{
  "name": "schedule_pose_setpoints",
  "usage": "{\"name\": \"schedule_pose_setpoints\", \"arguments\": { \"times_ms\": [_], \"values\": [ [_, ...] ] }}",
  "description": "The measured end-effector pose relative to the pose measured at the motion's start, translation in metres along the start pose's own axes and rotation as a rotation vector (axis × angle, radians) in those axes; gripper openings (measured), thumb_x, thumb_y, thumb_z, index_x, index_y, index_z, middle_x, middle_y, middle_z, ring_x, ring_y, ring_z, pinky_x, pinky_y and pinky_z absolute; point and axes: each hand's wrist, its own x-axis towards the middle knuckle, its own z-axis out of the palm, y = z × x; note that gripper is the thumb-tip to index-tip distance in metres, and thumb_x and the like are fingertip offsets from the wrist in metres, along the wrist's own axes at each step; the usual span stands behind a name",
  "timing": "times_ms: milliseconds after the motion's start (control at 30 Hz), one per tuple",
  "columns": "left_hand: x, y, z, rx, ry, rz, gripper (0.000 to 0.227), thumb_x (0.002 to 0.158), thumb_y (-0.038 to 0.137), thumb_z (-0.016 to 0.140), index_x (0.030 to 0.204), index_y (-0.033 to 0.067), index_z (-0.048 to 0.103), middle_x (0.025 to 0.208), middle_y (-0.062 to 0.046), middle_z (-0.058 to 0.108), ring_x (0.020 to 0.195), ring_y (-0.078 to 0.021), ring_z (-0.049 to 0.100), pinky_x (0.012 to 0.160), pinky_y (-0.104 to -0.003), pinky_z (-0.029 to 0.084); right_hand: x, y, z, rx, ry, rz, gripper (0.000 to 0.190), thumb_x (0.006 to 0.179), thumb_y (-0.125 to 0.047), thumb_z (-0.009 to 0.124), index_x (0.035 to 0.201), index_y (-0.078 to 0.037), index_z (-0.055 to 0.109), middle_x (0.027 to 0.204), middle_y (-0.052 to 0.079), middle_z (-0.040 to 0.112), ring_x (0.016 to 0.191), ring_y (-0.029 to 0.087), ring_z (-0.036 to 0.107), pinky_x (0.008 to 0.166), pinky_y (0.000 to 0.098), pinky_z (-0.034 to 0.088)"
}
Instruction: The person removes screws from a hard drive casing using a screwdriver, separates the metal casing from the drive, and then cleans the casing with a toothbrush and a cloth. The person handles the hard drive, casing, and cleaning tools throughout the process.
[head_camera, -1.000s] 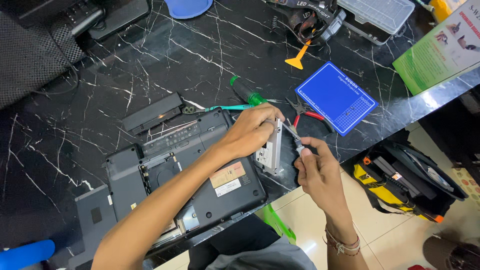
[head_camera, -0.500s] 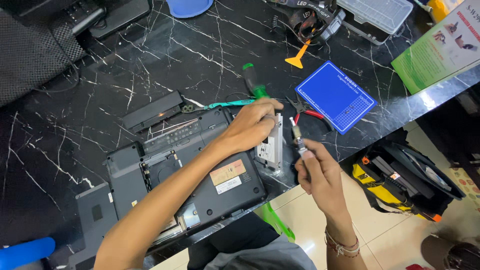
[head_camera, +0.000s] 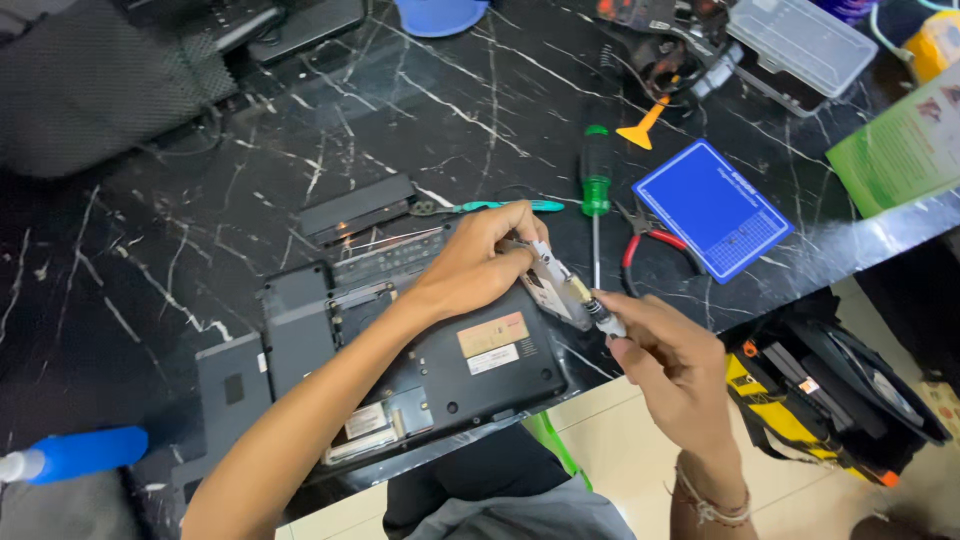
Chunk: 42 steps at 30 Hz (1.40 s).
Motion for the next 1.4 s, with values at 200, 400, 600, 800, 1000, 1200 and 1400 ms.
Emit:
{"name": "schedule_pose_setpoints", "arguments": {
  "times_ms": [200, 400, 600, 800, 1000, 1200, 1400],
  "values": [
    [-0.032, 0.028, -0.036, 0.075, 0.026, 0.076, 0.008, 0.090, 0.005, 0.059, 0.088, 0.0122, 0.060, 0.090, -0.001, 0.071, 0.081, -0.0120, 0.061, 0.071, -0.031, 0.047, 0.034, -0.064, -0.008, -0.341, -0.212, -0.072, 0.031, 0.100, -0.014, 0.074, 0.130, -0.013, 0.081, 0.082, 0.001, 0.068, 0.068, 0.014, 0.052, 0.067, 0.0287, 0.042],
    [-0.069, 0.074, -0.099, 0.310, -0.118, 0.038, 0.020, 0.085, 0.022, 0.076, 0.086, 0.0167, 0.057, 0.077, 0.007, 0.053, 0.067, -0.0089, 0.044, 0.059, -0.032, 0.036, 0.072, -0.144, 0.002, -0.615, -0.355, -0.100, 0.032, 0.095, -0.020, 0.076, 0.126, -0.027, 0.084, 0.089, -0.009, 0.074, 0.054, 0.010, 0.052, 0.038, 0.0259, 0.043],
    [-0.121, 0.103, -0.139, 0.216, -0.035, 0.031, 0.039, 0.086, 0.034, 0.093, 0.084, 0.0157, 0.058, 0.074, 0.008, 0.056, 0.062, -0.0041, 0.045, 0.050, -0.024, 0.033, 0.102, -0.178, 0.023, -0.697, -0.411, -0.384, 0.030, 0.090, -0.026, 0.082, 0.120, -0.025, 0.084, 0.108, -0.007, 0.081, 0.076, 0.010, 0.076, 0.070, 0.0289, 0.059],
    [-0.151, 0.113, -0.158, 0.353, 0.148, 0.215, 0.033, 0.085, 0.026, 0.090, 0.083, 0.0183, 0.058, 0.071, 0.010, 0.048, 0.066, -0.0061, 0.036, 0.054, -0.027, 0.028, 0.112, -0.199, 0.058, -0.682, -0.381, -0.527, 0.026, 0.093, -0.024, 0.078, 0.118, -0.025, 0.084, 0.083, -0.004, 0.083, 0.051, 0.012, 0.066, 0.051, 0.0292, 0.053],
    [-0.157, 0.108, -0.163, 0.441, 0.211, 0.412, 0.031, 0.076, 0.016, 0.090, 0.090, 0.0116, 0.062, 0.080, 0.003, 0.055, 0.070, -0.0148, 0.041, 0.064, -0.032, 0.033, 0.119, -0.145, 0.041, -0.922, -0.556, -0.272, 0.052, 0.084, -0.043, 0.073, 0.136, -0.051, 0.067, 0.073, -0.015, 0.080, 0.059, 0.002, 0.073, 0.062, 0.0235, 0.057],
    [-0.149, 0.111, -0.150, 0.322, 0.354, 0.513, 0.028, 0.066, 0.008, 0.076, 0.086, 0.0105, 0.056, 0.085, -0.001, 0.054, 0.076, -0.0169, 0.045, 0.066, -0.032, 0.032, 0.097, -0.068, 0.005, -1.136, -0.535, -0.039, 0.083, 0.075, -0.057, 0.076, 0.152, -0.084, 0.062, 0.049, -0.007, 0.063, 0.038, 0.004, 0.074, 0.055, 0.0279, 0.051],
    [-0.146, 0.108, -0.140, 0.294, 0.493, 0.587, 0.025, 0.071, 0.012, 0.076, 0.091, 0.0105, 0.061, 0.100, -0.007, 0.061, 0.079, -0.0176, 0.052, 0.066, -0.031, 0.036, 0.087, -0.061, 0.010, -1.155, -0.452, -0.295, 0.077, 0.075, -0.055, 0.072, 0.151, -0.069, 0.063, 0.045, -0.002, 0.052, 0.038, 0.012, 0.052, 0.057, 0.0349, 0.044]
  ]
}}
